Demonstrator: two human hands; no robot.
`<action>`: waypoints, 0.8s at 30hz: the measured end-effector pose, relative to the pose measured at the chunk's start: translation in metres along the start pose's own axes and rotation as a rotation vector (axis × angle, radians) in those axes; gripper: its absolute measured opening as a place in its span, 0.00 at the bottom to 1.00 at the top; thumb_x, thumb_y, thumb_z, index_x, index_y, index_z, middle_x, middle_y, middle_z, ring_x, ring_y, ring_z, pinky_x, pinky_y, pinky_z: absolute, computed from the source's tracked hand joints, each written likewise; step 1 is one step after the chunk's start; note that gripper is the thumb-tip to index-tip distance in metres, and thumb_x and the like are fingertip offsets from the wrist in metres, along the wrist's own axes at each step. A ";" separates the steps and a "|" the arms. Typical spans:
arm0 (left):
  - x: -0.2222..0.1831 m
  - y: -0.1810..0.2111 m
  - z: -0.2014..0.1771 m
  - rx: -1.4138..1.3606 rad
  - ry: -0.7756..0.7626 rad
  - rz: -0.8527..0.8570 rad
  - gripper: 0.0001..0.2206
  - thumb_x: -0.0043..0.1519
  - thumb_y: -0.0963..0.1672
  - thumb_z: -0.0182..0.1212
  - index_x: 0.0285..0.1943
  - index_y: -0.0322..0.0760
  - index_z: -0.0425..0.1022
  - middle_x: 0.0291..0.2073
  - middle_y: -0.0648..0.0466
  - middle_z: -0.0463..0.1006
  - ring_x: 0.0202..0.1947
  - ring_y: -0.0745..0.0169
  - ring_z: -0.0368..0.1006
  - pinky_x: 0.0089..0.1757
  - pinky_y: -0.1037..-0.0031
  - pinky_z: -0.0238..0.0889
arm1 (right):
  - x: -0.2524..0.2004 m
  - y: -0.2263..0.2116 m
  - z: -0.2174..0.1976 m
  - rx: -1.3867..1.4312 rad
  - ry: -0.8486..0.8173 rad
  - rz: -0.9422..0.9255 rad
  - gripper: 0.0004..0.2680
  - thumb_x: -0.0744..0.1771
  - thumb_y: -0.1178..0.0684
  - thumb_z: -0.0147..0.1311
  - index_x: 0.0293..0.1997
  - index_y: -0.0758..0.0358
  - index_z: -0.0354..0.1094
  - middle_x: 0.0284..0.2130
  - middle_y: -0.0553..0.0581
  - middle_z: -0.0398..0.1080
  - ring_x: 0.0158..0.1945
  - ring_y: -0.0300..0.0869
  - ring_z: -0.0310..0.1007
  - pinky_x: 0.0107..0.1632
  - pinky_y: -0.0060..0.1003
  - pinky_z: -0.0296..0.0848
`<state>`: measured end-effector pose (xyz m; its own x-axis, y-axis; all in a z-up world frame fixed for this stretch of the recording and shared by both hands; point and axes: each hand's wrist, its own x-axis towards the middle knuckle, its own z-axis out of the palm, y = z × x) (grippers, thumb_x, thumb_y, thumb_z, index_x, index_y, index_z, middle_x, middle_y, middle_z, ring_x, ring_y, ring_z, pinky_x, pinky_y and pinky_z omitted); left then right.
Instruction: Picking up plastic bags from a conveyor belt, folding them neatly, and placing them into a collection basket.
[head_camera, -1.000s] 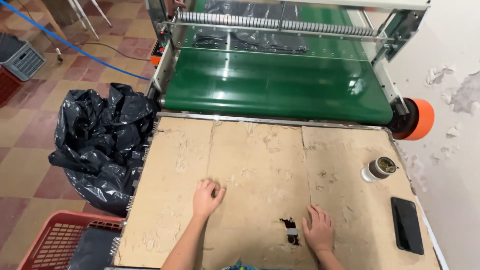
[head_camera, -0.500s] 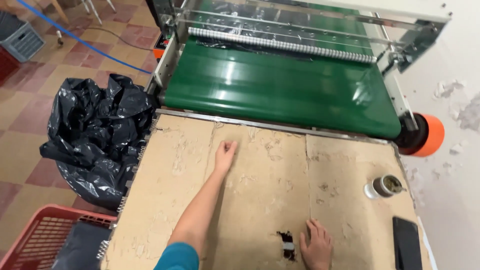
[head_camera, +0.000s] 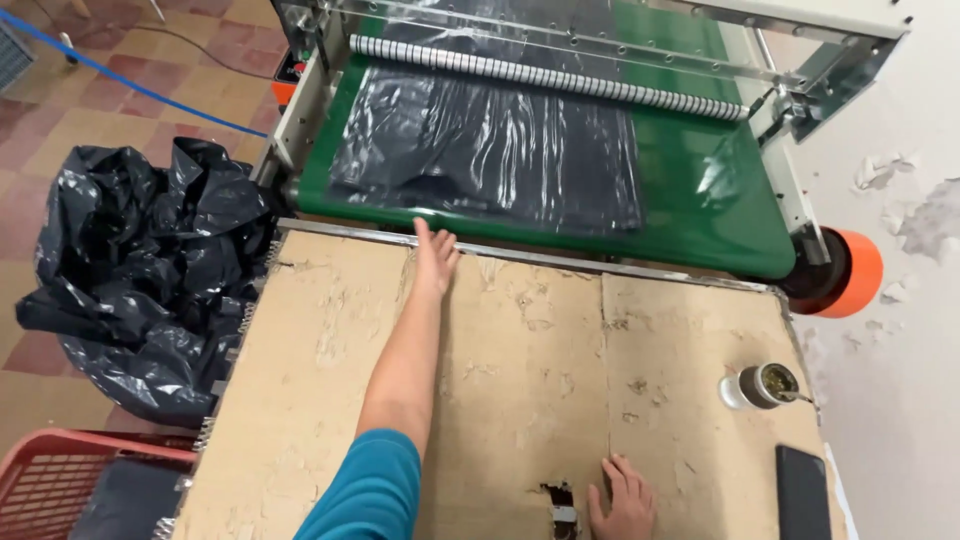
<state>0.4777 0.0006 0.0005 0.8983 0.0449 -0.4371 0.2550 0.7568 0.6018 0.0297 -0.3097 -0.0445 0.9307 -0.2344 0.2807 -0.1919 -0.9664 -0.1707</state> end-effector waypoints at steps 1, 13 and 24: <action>0.007 0.000 -0.001 -0.061 -0.040 -0.029 0.57 0.43 0.69 0.44 0.79 0.42 0.32 0.77 0.44 0.45 0.75 0.47 0.47 0.66 0.53 0.42 | -0.001 0.003 -0.003 0.004 0.038 -0.031 0.15 0.63 0.41 0.53 0.54 0.48 0.72 0.56 0.44 0.71 0.61 0.41 0.69 0.58 0.40 0.71; -0.244 0.069 0.034 -0.103 0.464 0.315 0.22 0.53 0.45 0.66 0.57 0.31 0.74 0.53 0.52 0.79 0.49 0.63 0.76 0.51 0.74 0.71 | 0.017 0.016 0.000 0.398 -0.053 0.214 0.09 0.63 0.45 0.56 0.44 0.47 0.74 0.42 0.46 0.75 0.47 0.44 0.71 0.53 0.39 0.68; -0.524 0.113 0.030 -0.070 0.322 0.556 0.22 0.54 0.43 0.64 0.58 0.28 0.72 0.53 0.51 0.78 0.50 0.64 0.74 0.53 0.76 0.68 | 0.087 -0.040 -0.183 1.414 0.169 0.636 0.10 0.67 0.43 0.40 0.49 0.50 0.52 0.45 0.49 0.58 0.49 0.40 0.55 0.51 0.40 0.58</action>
<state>0.0460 0.0428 0.3176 0.7347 0.6275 -0.2577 -0.2511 0.6044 0.7560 0.0614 -0.3108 0.1596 0.7502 -0.6539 -0.0982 0.0019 0.1505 -0.9886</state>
